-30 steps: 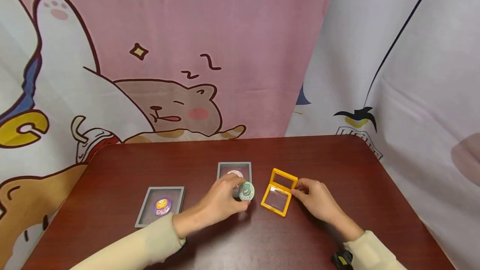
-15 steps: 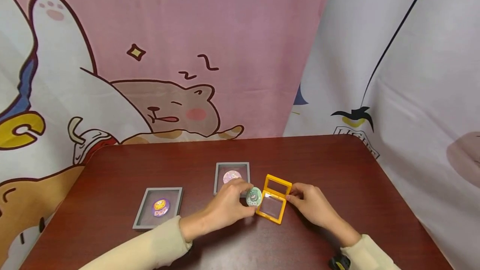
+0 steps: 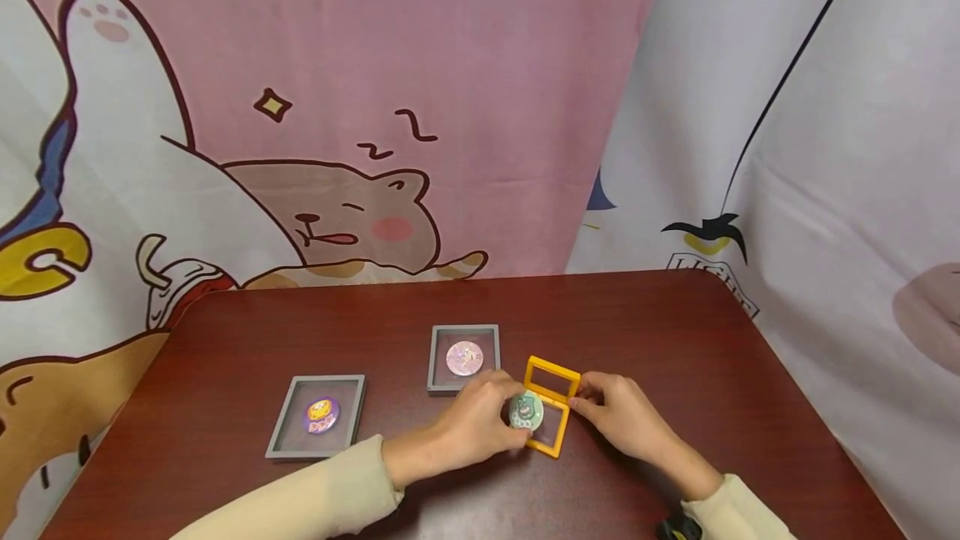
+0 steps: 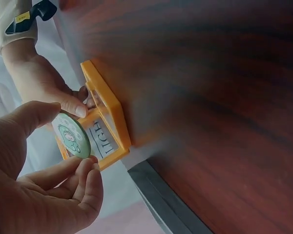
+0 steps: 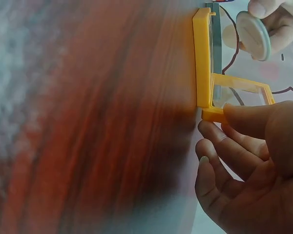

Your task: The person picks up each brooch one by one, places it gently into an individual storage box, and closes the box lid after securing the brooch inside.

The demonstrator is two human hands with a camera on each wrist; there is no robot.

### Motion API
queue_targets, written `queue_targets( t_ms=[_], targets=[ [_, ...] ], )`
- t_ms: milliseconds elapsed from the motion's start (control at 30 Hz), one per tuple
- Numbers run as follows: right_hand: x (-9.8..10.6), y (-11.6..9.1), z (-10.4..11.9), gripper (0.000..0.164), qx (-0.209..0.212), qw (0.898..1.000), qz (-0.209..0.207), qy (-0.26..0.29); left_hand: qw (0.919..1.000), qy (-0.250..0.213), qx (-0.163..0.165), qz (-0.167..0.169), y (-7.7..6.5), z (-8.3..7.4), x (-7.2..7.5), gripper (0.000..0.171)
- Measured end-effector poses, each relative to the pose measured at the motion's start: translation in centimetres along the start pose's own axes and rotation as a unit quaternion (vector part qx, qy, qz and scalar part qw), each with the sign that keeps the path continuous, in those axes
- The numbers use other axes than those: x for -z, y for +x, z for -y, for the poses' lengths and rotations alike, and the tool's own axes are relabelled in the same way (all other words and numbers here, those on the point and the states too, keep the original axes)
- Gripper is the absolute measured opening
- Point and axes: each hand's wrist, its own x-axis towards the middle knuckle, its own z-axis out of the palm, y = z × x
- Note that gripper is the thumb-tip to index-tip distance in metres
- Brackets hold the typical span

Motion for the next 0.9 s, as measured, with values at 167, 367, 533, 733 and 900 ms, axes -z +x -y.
queue_targets(
  t_ms=[167,367,533,733,900],
  targets=[
    [0.1,-0.2,0.1,0.005,-0.006,1.0,0.006,0.001,0.9993,0.033,-0.011,0.017,0.3,-0.2,-0.5,0.035],
    [0.1,-0.2,0.1,0.005,-0.004,1.0,0.011,0.002,0.9978,0.055,-0.021,0.03,0.7,-0.2,-1.1,0.031],
    [0.2,-0.2,0.1,0.008,-0.006,1.0,0.014,0.005,0.9973,0.061,-0.019,0.036,0.9,-0.1,-1.5,0.03],
    [0.2,-0.2,0.2,0.01,0.002,1.0,0.013,0.004,0.9961,0.076,-0.025,0.038,1.2,0.2,-2.1,0.025],
    [0.3,-0.2,0.2,0.011,-0.006,1.0,0.013,-0.001,0.9936,0.097,-0.039,0.042,1.3,0.1,-2.4,0.022]
  ],
)
